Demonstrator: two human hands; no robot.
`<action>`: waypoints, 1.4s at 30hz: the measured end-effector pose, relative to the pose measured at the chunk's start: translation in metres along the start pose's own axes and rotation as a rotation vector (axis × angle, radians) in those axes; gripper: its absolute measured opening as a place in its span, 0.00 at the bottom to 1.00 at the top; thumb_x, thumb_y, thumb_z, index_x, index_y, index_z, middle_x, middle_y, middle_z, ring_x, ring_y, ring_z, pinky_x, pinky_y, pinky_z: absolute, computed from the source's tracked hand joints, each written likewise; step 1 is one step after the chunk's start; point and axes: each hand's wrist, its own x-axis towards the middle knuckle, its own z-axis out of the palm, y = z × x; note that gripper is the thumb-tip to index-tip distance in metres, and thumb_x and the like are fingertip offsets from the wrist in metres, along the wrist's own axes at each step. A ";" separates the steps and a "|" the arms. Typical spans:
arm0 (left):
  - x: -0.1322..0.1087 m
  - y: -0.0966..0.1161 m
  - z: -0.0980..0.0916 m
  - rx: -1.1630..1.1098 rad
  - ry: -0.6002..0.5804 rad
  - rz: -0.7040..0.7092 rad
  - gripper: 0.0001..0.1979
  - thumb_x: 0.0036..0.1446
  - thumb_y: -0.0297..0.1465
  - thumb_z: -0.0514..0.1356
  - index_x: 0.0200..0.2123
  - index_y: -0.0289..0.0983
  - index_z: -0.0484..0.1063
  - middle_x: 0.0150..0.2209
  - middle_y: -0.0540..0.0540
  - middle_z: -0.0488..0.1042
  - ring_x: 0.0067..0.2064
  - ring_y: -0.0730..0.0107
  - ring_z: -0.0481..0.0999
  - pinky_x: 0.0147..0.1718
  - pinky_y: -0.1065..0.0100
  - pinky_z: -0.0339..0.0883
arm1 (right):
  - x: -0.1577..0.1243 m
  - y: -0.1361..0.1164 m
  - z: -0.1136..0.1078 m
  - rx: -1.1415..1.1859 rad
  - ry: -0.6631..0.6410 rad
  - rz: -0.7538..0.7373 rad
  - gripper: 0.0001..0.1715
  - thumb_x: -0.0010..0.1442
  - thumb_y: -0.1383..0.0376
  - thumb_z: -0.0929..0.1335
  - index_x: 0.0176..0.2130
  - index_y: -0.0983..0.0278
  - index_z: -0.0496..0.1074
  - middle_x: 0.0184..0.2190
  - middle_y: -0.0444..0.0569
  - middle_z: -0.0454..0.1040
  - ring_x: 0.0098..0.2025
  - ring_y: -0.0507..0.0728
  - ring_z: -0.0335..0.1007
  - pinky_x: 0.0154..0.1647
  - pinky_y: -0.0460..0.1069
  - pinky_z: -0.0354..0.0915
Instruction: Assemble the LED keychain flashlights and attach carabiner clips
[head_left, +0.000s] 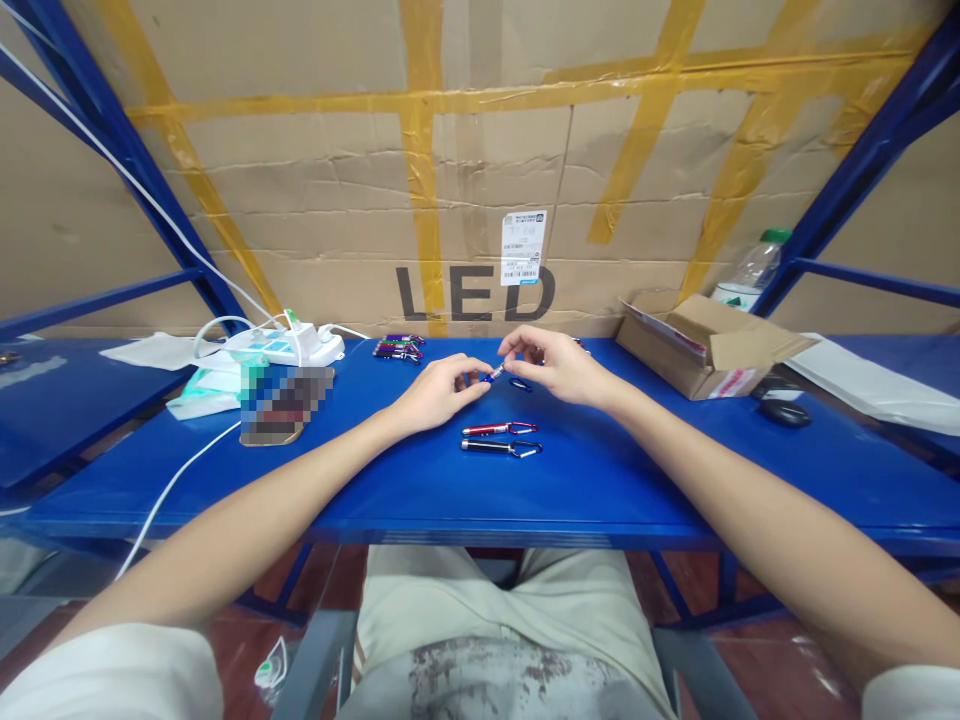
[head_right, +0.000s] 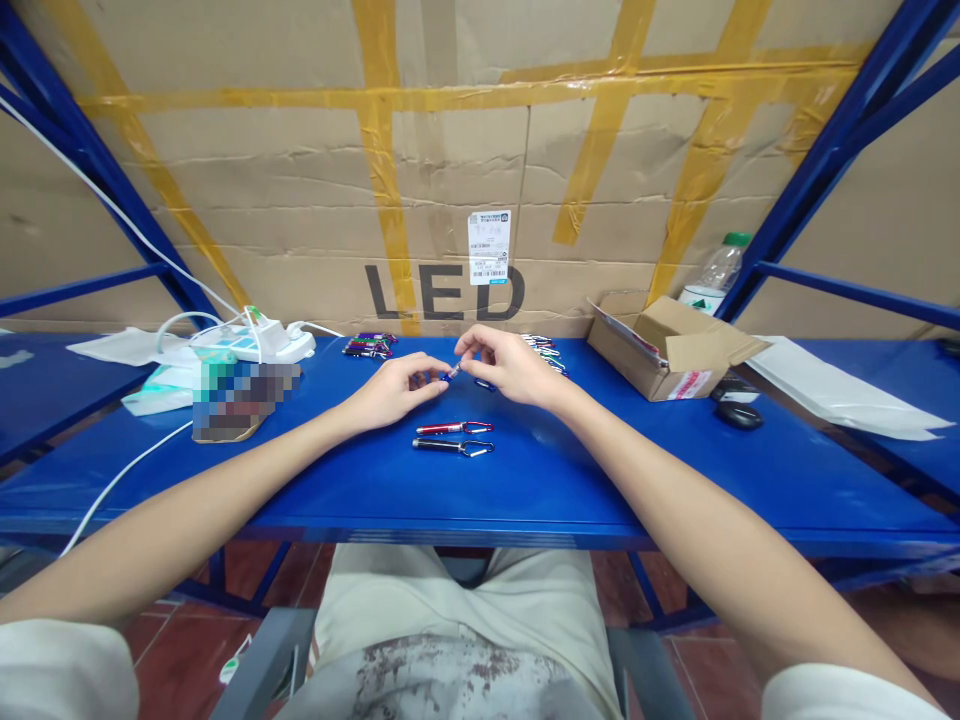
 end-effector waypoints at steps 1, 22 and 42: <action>0.000 0.000 0.000 -0.011 0.003 -0.002 0.16 0.70 0.41 0.64 0.54 0.39 0.83 0.42 0.45 0.79 0.35 0.68 0.74 0.42 0.63 0.70 | 0.000 0.000 0.000 0.004 0.001 -0.004 0.16 0.66 0.53 0.72 0.46 0.61 0.77 0.36 0.48 0.79 0.34 0.57 0.71 0.38 0.52 0.65; 0.000 0.001 -0.001 -0.072 0.017 -0.061 0.17 0.68 0.43 0.65 0.52 0.38 0.84 0.40 0.46 0.86 0.37 0.64 0.79 0.41 0.63 0.71 | -0.002 0.000 0.002 0.049 -0.044 0.009 0.14 0.66 0.53 0.72 0.40 0.61 0.78 0.30 0.44 0.77 0.31 0.55 0.70 0.36 0.51 0.65; -0.002 0.007 -0.007 0.105 0.037 0.005 0.17 0.72 0.43 0.60 0.51 0.39 0.83 0.42 0.45 0.86 0.39 0.61 0.82 0.43 0.63 0.71 | 0.004 0.010 0.015 0.214 0.005 0.042 0.15 0.62 0.53 0.74 0.39 0.62 0.76 0.30 0.45 0.77 0.31 0.55 0.68 0.35 0.51 0.65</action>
